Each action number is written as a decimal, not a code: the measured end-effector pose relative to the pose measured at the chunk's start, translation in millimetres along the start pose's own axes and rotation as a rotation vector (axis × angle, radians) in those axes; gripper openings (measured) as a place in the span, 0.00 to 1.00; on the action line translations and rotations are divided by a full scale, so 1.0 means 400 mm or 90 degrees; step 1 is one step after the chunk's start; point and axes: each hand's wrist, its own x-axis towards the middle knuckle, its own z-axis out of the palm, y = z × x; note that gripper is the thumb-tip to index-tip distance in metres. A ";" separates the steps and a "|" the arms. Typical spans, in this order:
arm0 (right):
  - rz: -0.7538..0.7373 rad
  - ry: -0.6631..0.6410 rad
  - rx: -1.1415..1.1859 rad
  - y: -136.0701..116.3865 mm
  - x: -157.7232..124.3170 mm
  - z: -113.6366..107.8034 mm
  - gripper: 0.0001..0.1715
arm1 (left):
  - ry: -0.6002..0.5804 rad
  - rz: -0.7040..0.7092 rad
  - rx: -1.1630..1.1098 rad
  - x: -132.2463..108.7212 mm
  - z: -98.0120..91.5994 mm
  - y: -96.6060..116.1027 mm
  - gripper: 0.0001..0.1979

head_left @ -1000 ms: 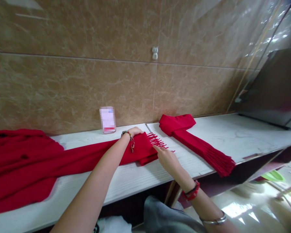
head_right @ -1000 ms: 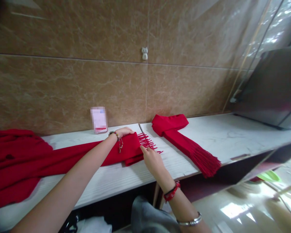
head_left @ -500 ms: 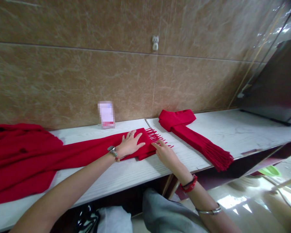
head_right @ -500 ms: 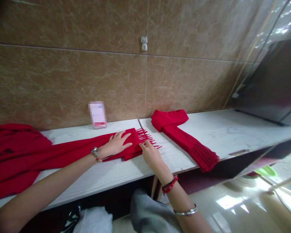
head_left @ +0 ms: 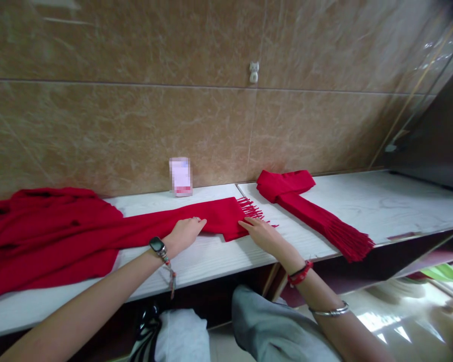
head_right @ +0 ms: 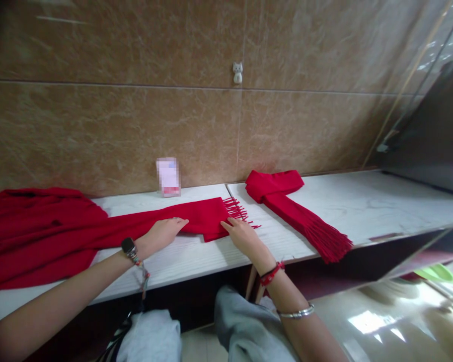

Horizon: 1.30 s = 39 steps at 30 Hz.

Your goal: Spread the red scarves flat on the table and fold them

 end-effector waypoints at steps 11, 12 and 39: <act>0.003 0.114 0.170 0.025 0.009 -0.005 0.23 | 0.120 0.004 -0.029 -0.043 -0.052 -0.014 0.30; -0.016 0.121 0.211 0.036 0.007 0.003 0.24 | 0.124 0.014 -0.029 -0.054 -0.056 -0.006 0.31; -0.002 0.021 -0.037 0.018 0.048 0.047 0.17 | 0.086 -0.003 -0.035 0.058 0.044 -0.049 0.21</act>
